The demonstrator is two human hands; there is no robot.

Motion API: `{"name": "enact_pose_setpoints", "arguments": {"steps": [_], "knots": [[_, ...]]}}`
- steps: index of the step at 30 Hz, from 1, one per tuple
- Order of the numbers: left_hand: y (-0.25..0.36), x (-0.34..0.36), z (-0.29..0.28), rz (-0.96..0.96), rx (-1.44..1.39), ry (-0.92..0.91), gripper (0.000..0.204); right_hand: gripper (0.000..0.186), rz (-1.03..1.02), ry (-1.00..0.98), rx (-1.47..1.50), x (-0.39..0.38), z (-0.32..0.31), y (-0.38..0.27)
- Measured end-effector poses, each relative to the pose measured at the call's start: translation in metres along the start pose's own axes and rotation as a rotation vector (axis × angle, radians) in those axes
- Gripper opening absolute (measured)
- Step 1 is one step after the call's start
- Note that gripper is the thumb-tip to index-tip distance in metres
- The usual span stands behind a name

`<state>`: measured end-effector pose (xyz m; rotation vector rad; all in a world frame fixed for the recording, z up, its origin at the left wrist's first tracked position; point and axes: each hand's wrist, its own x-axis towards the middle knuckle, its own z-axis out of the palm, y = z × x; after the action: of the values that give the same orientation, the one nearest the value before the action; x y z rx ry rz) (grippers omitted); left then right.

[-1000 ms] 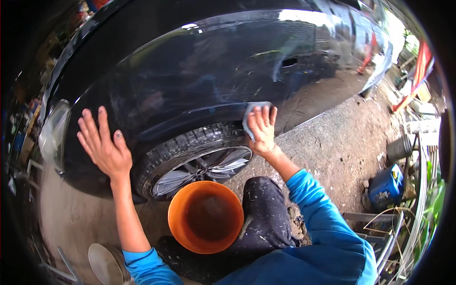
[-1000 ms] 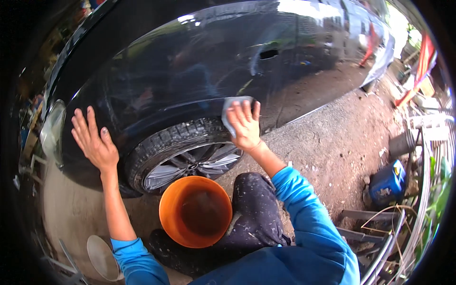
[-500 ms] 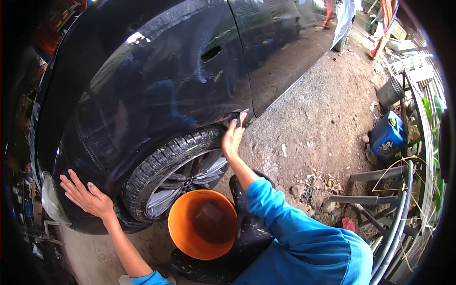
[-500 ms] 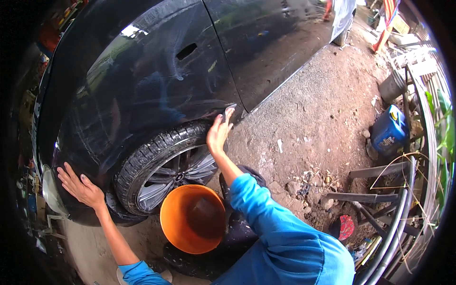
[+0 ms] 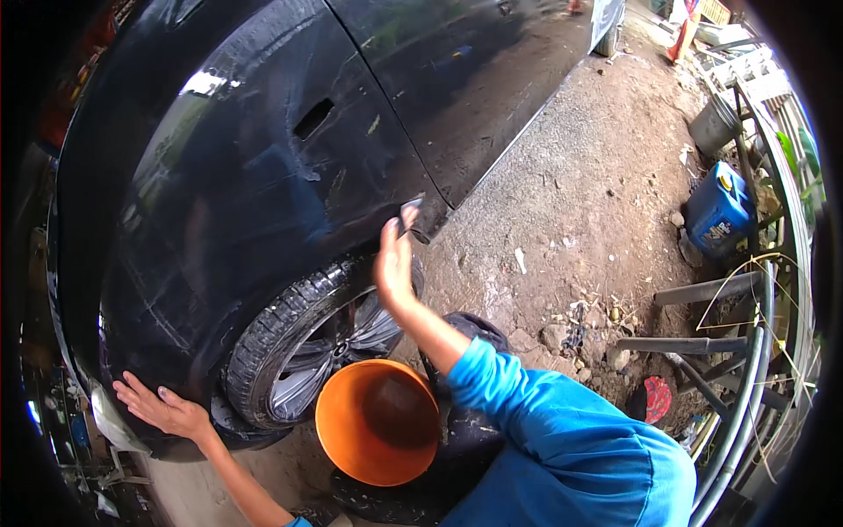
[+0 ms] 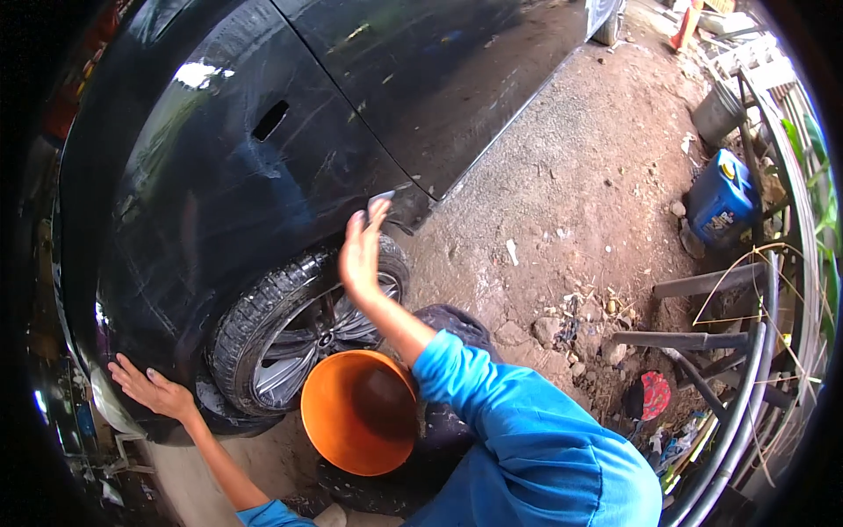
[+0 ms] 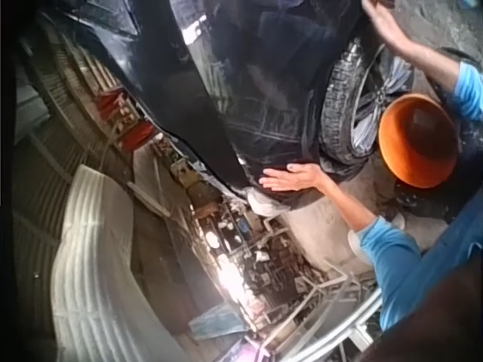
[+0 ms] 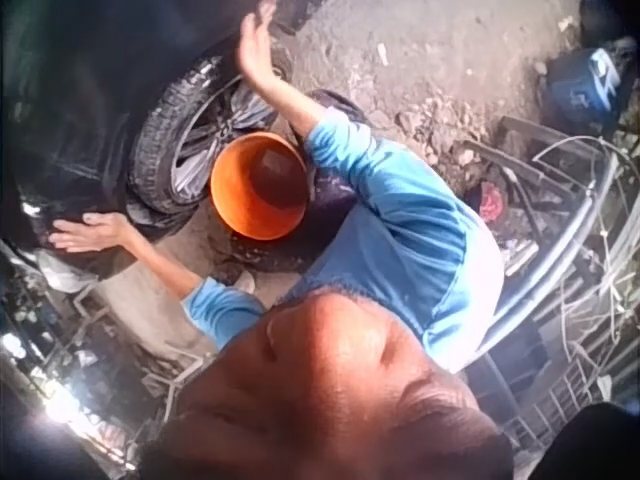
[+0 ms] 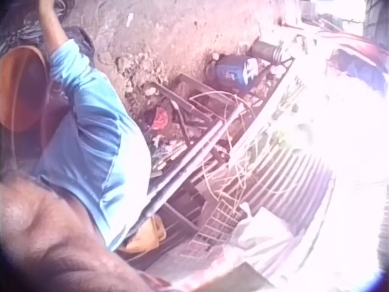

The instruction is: Sanding the exterior body of a black car with sandpaper and water.

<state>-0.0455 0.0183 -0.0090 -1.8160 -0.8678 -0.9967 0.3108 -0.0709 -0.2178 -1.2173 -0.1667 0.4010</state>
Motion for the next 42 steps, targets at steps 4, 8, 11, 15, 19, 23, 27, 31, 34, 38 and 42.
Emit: {"name": "enact_pose_setpoints", "arguments": {"steps": [4,8,11,15,19,23,27,31,34,38,42], "knots": [[0.020,0.005,0.011,0.003,-0.076,0.029,0.057,0.074,0.199,0.136,0.278,0.092,-0.044,0.054],[0.009,0.002,0.006,0.006,-0.030,0.008,0.057,0.076,0.483,0.184,0.342,0.073,-0.034,0.056],[0.008,0.005,0.000,0.012,-0.046,0.004,0.057,0.075,0.337,0.092,0.266,0.050,-0.029,0.049],[0.010,0.002,0.005,-0.031,-0.039,-0.002,0.057,0.068,0.512,0.055,0.365,0.096,-0.057,0.045],[0.000,0.000,0.004,-0.009,-0.009,-0.002,0.058,0.070,0.296,0.035,0.261,0.072,-0.021,0.052],[0.001,0.005,0.002,0.012,-0.018,0.022,0.057,0.067,0.045,0.082,0.123,0.063,-0.022,0.059],[0.020,0.004,0.012,-0.008,-0.044,0.008,0.057,0.066,0.015,0.217,0.040,0.086,-0.041,0.061],[0.005,0.001,0.001,-0.006,-0.033,-0.009,0.058,0.064,-0.379,-0.004,-0.261,0.025,-0.024,-0.006],[0.010,0.008,0.001,0.013,-0.062,0.005,0.059,0.065,-0.516,-0.020,-0.355,0.035,-0.043,0.010],[0.019,0.004,0.007,-0.007,-0.075,-0.024,0.060,0.064,-0.483,0.008,-0.353,0.053,-0.062,0.068],[0.009,0.004,-0.002,-0.007,-0.090,-0.029,0.060,0.072,-0.701,0.029,-0.317,0.046,-0.019,-0.028]]}}
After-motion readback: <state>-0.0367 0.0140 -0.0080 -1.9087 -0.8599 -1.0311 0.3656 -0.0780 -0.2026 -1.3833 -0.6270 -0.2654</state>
